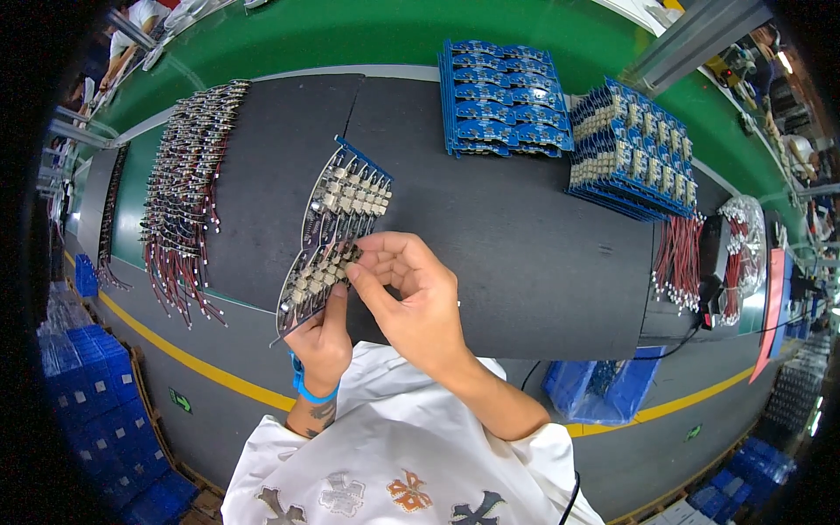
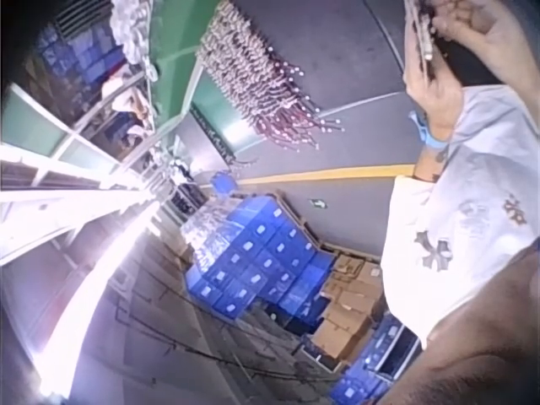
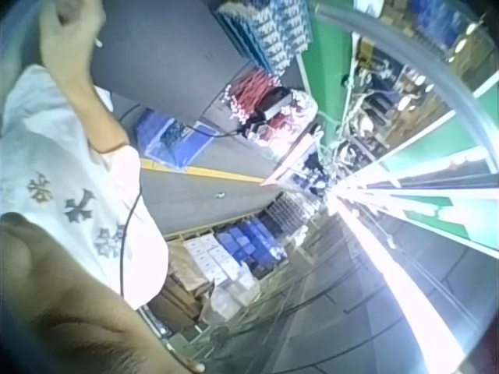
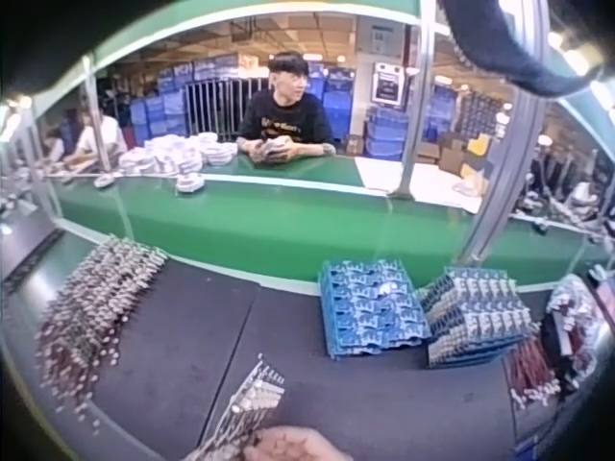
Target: The person assembles small electronic components and wiring harnesses onto a printed circuit board by hand.
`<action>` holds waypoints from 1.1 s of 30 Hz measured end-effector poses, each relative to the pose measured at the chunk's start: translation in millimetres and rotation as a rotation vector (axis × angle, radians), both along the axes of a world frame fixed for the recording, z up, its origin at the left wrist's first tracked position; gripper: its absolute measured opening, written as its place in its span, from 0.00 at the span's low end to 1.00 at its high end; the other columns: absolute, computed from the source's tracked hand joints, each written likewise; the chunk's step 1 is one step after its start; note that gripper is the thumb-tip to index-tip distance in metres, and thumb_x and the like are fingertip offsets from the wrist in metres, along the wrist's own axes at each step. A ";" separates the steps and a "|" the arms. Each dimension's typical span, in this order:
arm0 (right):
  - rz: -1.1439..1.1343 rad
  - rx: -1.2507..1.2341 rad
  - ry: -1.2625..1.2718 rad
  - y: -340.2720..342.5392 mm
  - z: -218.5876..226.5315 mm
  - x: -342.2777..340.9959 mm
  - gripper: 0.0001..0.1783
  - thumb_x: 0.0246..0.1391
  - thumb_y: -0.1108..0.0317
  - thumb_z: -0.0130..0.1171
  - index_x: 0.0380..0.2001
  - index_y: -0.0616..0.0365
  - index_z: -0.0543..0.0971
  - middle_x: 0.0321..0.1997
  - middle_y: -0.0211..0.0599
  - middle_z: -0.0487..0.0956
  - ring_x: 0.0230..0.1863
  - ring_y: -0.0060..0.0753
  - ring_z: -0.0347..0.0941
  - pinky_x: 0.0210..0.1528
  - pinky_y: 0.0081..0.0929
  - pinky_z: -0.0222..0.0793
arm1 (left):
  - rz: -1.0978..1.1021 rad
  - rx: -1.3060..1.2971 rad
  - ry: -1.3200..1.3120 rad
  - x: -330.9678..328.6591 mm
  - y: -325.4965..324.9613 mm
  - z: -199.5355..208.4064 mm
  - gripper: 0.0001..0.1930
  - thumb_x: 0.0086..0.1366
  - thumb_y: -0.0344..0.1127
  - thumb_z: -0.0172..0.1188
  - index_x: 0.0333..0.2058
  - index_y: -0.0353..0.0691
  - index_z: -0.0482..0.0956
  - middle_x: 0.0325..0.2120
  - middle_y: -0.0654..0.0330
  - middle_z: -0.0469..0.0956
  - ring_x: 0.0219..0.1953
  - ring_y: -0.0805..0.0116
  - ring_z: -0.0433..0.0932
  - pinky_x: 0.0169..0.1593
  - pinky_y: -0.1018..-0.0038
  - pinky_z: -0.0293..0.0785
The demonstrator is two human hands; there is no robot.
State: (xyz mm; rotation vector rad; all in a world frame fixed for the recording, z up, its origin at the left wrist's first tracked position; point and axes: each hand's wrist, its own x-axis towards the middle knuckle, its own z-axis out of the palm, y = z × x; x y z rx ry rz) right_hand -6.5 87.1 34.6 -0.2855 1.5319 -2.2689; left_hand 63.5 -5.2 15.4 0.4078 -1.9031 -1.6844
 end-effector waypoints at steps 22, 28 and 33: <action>0.065 -0.139 0.000 0.3 17.2 3.1 0.14 0.47 0.84 0.57 0.39 0.69 0.69 0.34 0.39 0.76 0.37 0.23 0.74 0.42 0.19 0.71 | -0.090 -0.193 -0.023 3.1 -3.1 -2.6 0.20 0.54 0.16 0.44 0.47 0.27 0.68 0.46 0.40 0.71 0.51 0.46 0.69 0.57 0.57 0.60; 0.207 -0.173 -0.198 6.4 21.2 -3.5 0.13 0.48 0.83 0.56 0.39 0.69 0.69 0.35 0.39 0.76 0.38 0.23 0.74 0.43 0.18 0.71 | -0.052 -0.122 -0.046 2.8 -3.4 2.0 0.20 0.53 0.15 0.43 0.47 0.27 0.68 0.46 0.40 0.71 0.52 0.45 0.68 0.57 0.55 0.59; 0.101 -0.152 -0.165 2.0 19.0 -4.1 0.14 0.48 0.83 0.56 0.39 0.69 0.69 0.35 0.40 0.76 0.38 0.23 0.74 0.43 0.18 0.71 | -0.080 -0.212 0.056 -0.1 -4.1 1.7 0.21 0.52 0.14 0.41 0.46 0.27 0.69 0.46 0.40 0.71 0.52 0.45 0.68 0.57 0.54 0.59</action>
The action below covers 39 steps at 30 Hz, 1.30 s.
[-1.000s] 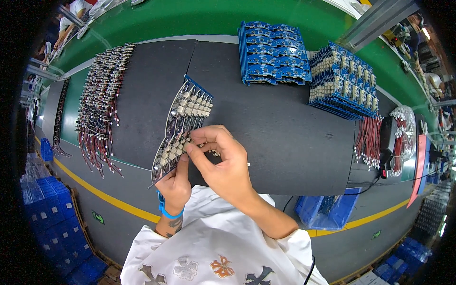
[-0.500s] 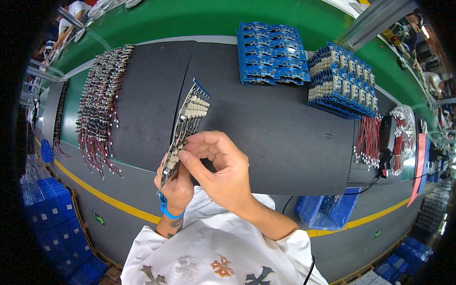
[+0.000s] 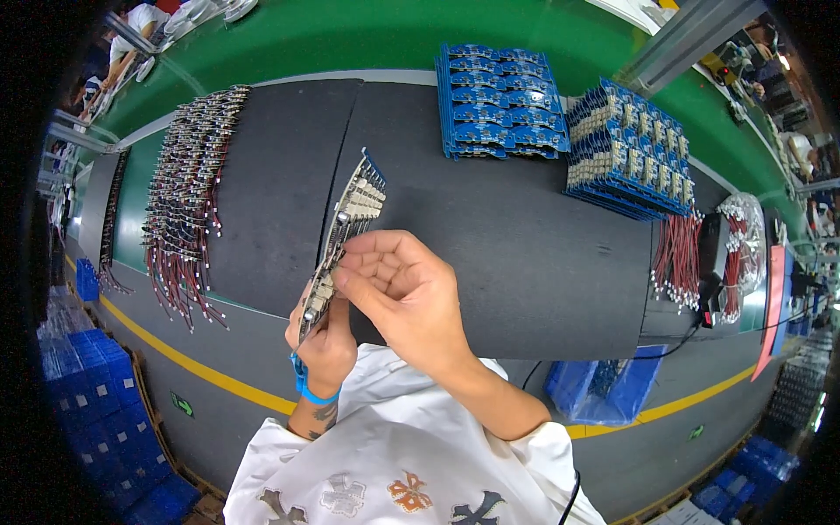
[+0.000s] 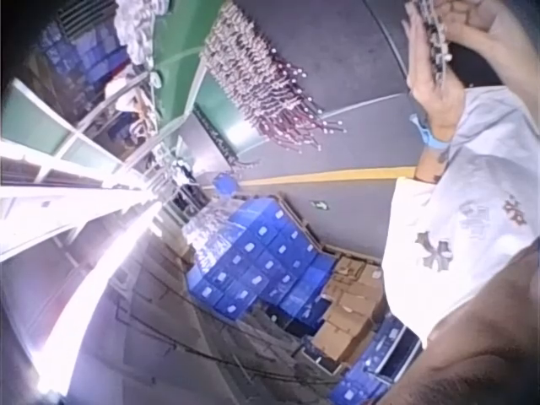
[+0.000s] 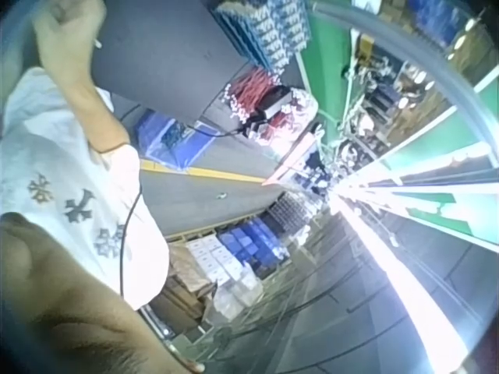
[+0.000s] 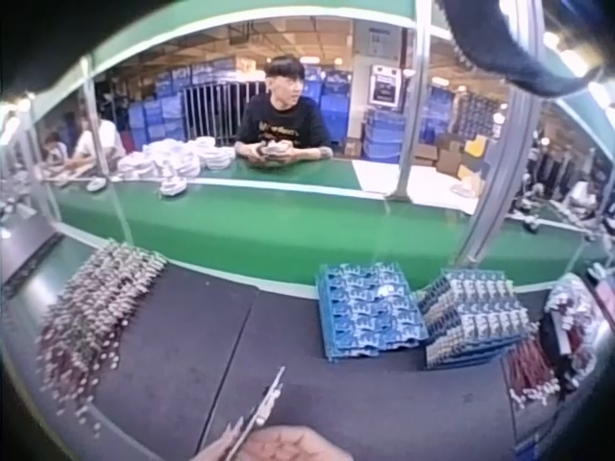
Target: The person assembles small electronic components and wiring harnesses onto a printed circuit board by hand.
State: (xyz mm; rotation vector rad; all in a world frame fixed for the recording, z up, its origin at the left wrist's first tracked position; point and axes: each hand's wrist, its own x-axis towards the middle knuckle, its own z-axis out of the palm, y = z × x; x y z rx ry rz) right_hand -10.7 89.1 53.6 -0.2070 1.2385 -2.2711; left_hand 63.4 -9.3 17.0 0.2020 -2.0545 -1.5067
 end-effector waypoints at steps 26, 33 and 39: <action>0.108 -0.129 -0.005 9.9 0.3 -7.3 0.12 0.51 0.78 0.55 0.40 0.67 0.69 0.36 0.38 0.76 0.35 0.22 0.73 0.37 0.18 0.71 | 0.071 -0.242 0.021 -12.6 -4.7 3.8 0.19 0.53 0.13 0.45 0.46 0.26 0.70 0.46 0.44 0.72 0.47 0.54 0.74 0.49 0.68 0.70; 0.139 -0.070 0.008 13.9 5.2 -12.3 0.11 0.51 0.78 0.55 0.39 0.66 0.70 0.35 0.37 0.76 0.34 0.21 0.73 0.36 0.17 0.70 | 0.052 -0.264 0.029 -13.3 -6.8 3.1 0.20 0.53 0.13 0.46 0.46 0.28 0.70 0.46 0.43 0.72 0.48 0.52 0.73 0.50 0.66 0.69; 0.014 -0.054 0.061 7.3 4.6 -11.8 0.12 0.50 0.79 0.55 0.39 0.68 0.70 0.35 0.40 0.76 0.38 0.23 0.74 0.39 0.17 0.71 | 0.038 -0.248 0.051 -12.9 -7.2 -0.7 0.19 0.54 0.13 0.47 0.46 0.27 0.70 0.45 0.43 0.72 0.48 0.51 0.72 0.50 0.66 0.68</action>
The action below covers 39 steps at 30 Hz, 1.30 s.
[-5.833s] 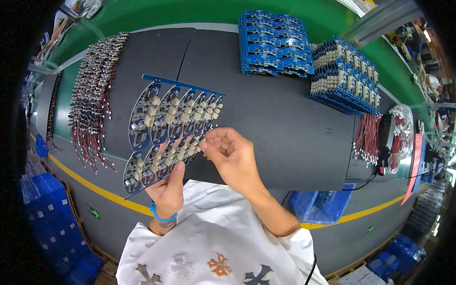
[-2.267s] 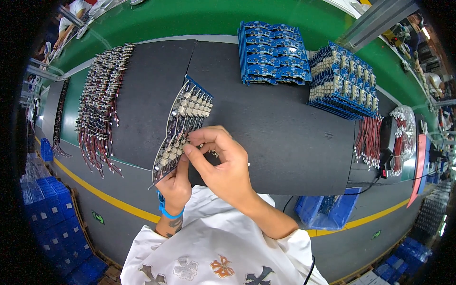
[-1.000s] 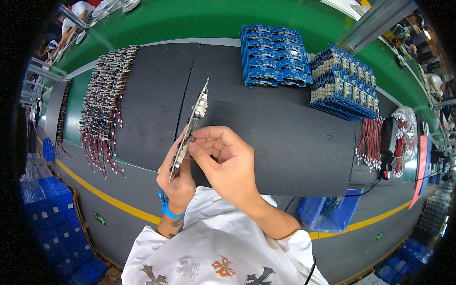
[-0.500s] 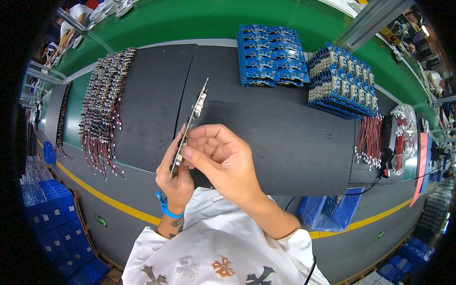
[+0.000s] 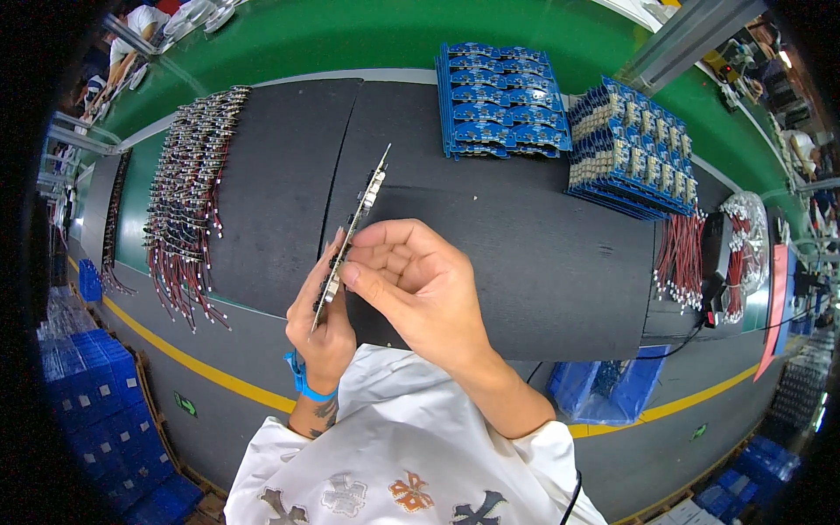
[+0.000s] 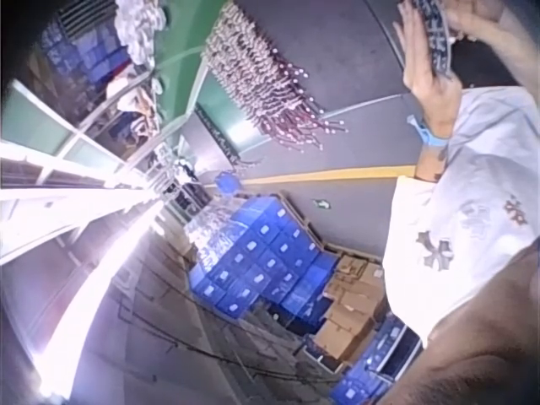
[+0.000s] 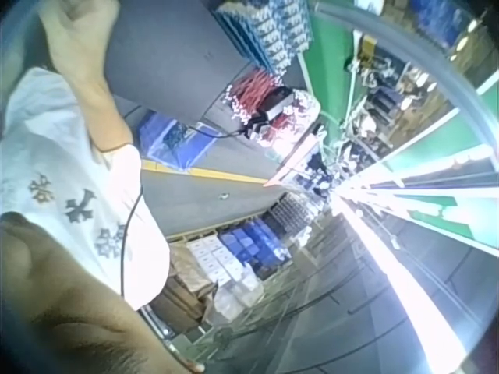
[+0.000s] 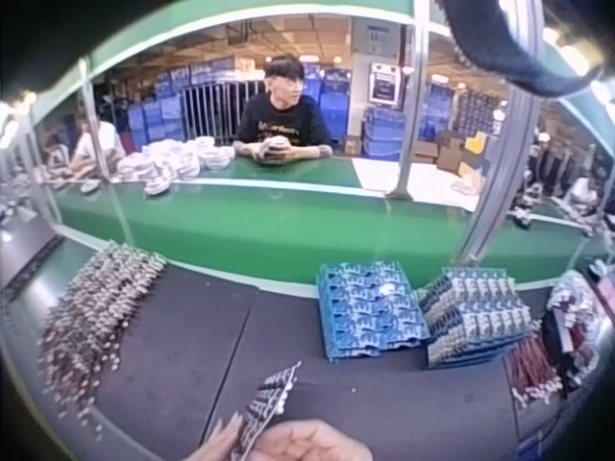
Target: The person assembles small electronic components and wiring harnesses onto a printed circuit board by hand.
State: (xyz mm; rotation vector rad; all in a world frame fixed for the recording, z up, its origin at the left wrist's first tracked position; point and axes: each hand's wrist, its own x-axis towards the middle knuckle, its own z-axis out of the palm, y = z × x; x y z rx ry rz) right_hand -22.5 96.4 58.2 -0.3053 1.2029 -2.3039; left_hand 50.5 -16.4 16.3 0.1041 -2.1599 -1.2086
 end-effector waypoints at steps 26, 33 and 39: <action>0.058 0.265 0.120 21.8 -9.8 -15.2 0.09 0.48 0.79 0.58 0.35 0.68 0.74 0.31 0.38 0.77 0.30 0.23 0.74 0.34 0.18 0.71 | 0.018 0.290 -0.114 3.5 -7.7 9.8 0.20 0.51 0.12 0.48 0.44 0.27 0.72 0.44 0.44 0.73 0.49 0.54 0.73 0.52 0.69 0.68; -0.310 1.008 1.074 44.3 -52.7 -45.9 0.04 0.43 0.78 0.59 0.27 0.64 0.77 0.35 0.41 0.77 0.40 0.43 0.71 0.40 0.32 0.67 | 0.223 0.756 0.128 28.3 -25.2 -1.4 0.21 0.51 0.14 0.56 0.46 0.26 0.68 0.39 0.51 0.75 0.44 0.62 0.74 0.48 0.72 0.67; -0.054 1.170 1.226 51.5 -70.9 -61.9 0.29 0.47 0.61 0.60 0.49 0.68 0.67 0.58 0.50 0.63 0.62 0.52 0.54 0.62 0.41 0.50 | 0.182 1.014 0.242 41.3 -42.8 7.9 0.29 0.51 0.15 0.52 0.53 0.29 0.58 0.47 0.43 0.68 0.51 0.50 0.68 0.57 0.55 0.59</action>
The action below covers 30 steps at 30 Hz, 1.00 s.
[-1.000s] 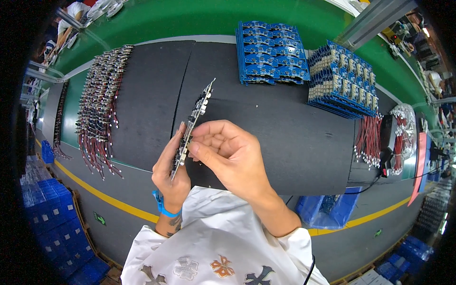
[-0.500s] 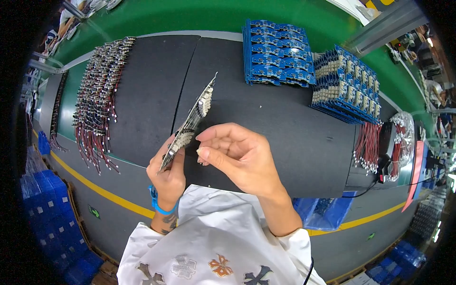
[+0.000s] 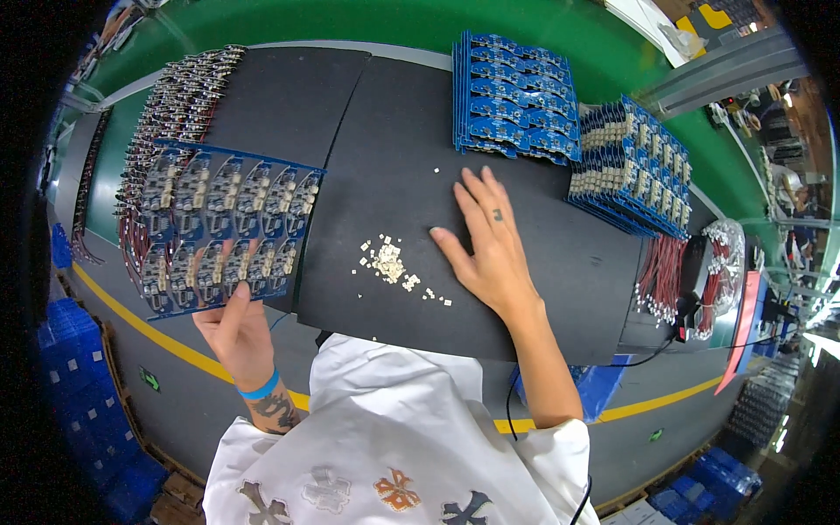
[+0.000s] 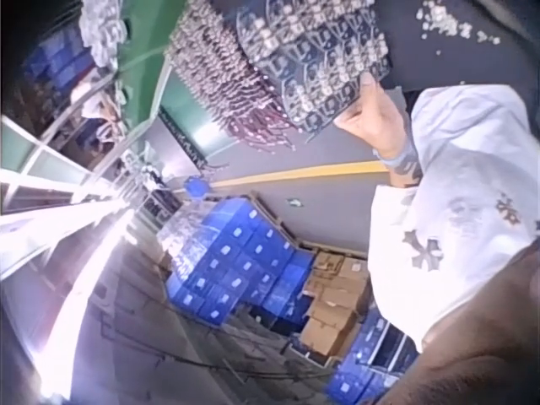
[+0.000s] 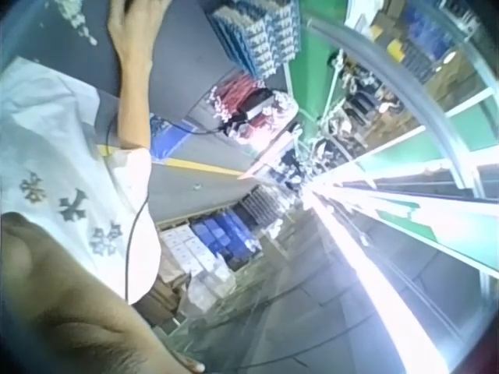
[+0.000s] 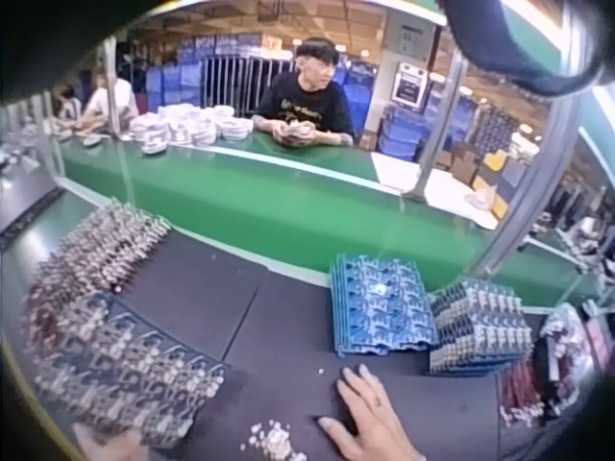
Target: The person assembles small electronic components and wiring harnesses onto a printed circuit board by hand.
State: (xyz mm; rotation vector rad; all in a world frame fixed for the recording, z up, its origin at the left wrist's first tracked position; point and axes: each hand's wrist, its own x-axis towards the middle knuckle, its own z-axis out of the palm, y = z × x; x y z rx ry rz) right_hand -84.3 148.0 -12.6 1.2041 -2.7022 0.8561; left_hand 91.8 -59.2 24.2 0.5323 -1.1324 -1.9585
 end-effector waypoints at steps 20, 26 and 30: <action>0.517 0.149 -0.217 -19.8 20.5 44.6 0.51 0.34 0.44 0.65 0.53 0.72 0.60 0.60 0.56 0.56 0.62 0.57 0.51 0.63 0.45 0.48 | -0.034 0.128 0.040 16.4 -11.7 -8.6 0.30 0.52 0.16 0.50 0.56 0.34 0.57 0.51 0.45 0.66 0.54 0.44 0.64 0.58 0.52 0.55; 0.450 0.114 -0.098 -48.7 5.8 55.2 0.42 0.40 0.50 0.63 0.52 0.70 0.63 0.60 0.57 0.55 0.62 0.58 0.51 0.61 0.46 0.51 | -0.107 0.155 0.025 14.0 -7.5 -9.3 0.30 0.52 0.16 0.50 0.55 0.33 0.57 0.49 0.43 0.67 0.54 0.44 0.65 0.58 0.50 0.55; 0.375 -0.017 0.004 -55.1 -5.1 36.1 0.29 0.44 0.61 0.62 0.47 0.68 0.69 0.56 0.54 0.62 0.59 0.54 0.58 0.58 0.42 0.57 | -0.119 0.149 0.022 12.8 0.8 -9.8 0.29 0.51 0.16 0.49 0.54 0.32 0.58 0.48 0.43 0.68 0.52 0.45 0.66 0.58 0.50 0.57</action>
